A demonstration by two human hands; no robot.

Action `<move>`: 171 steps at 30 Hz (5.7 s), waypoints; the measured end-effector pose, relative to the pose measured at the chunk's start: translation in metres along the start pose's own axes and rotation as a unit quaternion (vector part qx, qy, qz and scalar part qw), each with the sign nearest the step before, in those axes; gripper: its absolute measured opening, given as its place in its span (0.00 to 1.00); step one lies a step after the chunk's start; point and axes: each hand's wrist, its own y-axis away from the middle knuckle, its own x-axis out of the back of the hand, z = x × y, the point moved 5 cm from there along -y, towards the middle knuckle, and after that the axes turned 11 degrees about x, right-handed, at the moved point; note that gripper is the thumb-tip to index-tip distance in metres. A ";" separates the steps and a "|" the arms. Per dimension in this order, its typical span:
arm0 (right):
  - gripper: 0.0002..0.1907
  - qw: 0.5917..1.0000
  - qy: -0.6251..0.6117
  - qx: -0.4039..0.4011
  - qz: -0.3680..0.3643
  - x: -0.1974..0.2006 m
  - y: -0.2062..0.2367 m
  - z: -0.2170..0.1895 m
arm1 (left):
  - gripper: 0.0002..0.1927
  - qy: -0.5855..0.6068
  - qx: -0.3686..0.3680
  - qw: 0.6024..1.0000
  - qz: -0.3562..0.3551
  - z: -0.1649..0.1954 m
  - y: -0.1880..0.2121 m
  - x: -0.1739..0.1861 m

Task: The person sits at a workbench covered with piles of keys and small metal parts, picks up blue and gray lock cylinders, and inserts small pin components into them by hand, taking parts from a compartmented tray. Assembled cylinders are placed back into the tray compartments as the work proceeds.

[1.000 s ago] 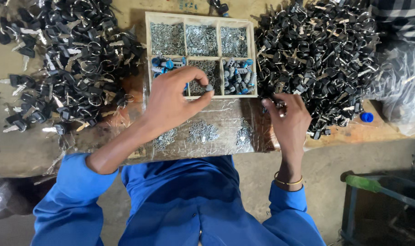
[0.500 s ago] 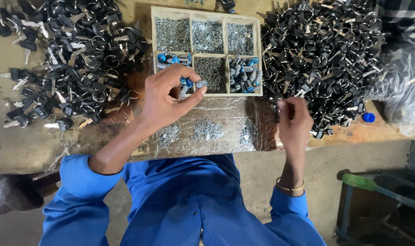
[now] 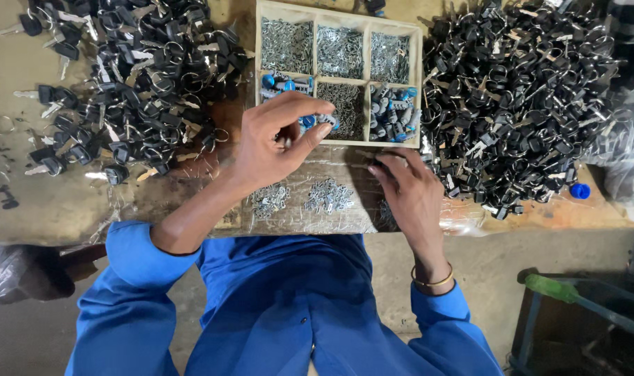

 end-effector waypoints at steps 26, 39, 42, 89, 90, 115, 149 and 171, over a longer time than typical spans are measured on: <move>0.05 0.985 -0.013 0.155 -0.071 -0.035 -0.121 0.020 | 0.11 0.032 0.120 0.992 0.025 -0.024 -0.009 -0.002; 0.08 0.986 -0.090 0.136 0.040 -0.027 -0.123 0.035 | 0.11 0.012 0.149 0.988 0.038 -0.033 -0.016 -0.007; 0.08 0.953 -0.281 0.063 0.093 -0.029 -0.118 0.040 | 0.12 0.029 0.142 0.989 0.030 -0.034 -0.014 -0.009; 0.04 0.990 0.025 0.132 -0.035 -0.031 -0.121 0.017 | 0.11 0.037 0.137 0.989 0.043 -0.036 -0.014 -0.006; 0.04 0.990 0.028 0.133 -0.034 -0.029 -0.121 0.017 | 0.11 0.038 0.136 0.989 0.042 -0.036 -0.014 -0.007; 0.09 0.960 -0.206 0.187 -0.031 -0.017 -0.121 -0.003 | 0.11 0.004 0.126 0.991 0.051 -0.034 -0.015 -0.006; 0.09 0.955 -0.256 0.147 -0.007 -0.018 -0.122 0.006 | 0.11 0.008 0.134 0.990 0.050 -0.036 -0.014 -0.006; 0.11 0.939 -0.330 0.093 -0.027 -0.035 -0.117 0.010 | 0.11 -0.023 0.110 0.992 0.054 -0.039 -0.012 -0.007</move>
